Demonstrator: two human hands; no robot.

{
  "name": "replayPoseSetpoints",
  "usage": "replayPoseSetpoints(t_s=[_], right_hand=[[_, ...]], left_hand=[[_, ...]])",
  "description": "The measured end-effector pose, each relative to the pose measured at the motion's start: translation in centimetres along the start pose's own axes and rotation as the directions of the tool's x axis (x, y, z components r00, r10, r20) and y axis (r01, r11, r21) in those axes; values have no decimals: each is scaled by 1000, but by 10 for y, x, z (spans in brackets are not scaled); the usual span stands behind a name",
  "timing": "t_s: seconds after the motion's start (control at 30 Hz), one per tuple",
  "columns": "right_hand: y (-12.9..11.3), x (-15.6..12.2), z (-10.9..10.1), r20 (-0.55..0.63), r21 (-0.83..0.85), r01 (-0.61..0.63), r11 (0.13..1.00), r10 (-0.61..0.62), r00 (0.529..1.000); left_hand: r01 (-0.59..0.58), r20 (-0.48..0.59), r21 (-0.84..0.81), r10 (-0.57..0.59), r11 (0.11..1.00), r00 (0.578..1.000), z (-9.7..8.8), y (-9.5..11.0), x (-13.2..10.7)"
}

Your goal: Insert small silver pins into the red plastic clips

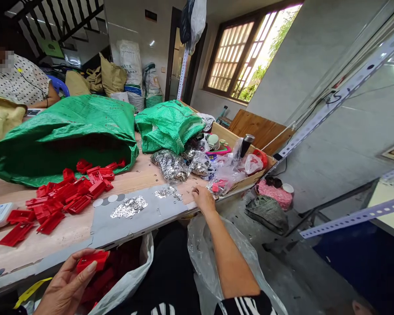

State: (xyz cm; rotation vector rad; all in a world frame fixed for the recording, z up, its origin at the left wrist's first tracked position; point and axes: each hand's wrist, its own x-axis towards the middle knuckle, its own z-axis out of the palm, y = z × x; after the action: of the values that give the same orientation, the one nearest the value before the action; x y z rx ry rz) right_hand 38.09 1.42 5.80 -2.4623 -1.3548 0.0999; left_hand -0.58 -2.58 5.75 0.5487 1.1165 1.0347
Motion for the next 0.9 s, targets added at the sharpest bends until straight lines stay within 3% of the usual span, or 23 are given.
replayPoseSetpoints(t_s=[0.2,0.5,0.8,0.9], right_hand=[[2,1,7,30,27,0,1000,-1,1000],[-12,16,14,38,-68,-138,988,141,989],[-14,35,19,11,-57,-84,995,85,996],[-14,36,21,-22,-49,-65,997,64,998]], left_hand=[[10,8,12,-10,1000,1000,1,-2,1],[4,-6,-10,-4,1000,1000,4,-4,1],[18,-17,-22,-18,1000,1000,2,-1,1],[88,24,-27,-87,996,996,-2,1,6]])
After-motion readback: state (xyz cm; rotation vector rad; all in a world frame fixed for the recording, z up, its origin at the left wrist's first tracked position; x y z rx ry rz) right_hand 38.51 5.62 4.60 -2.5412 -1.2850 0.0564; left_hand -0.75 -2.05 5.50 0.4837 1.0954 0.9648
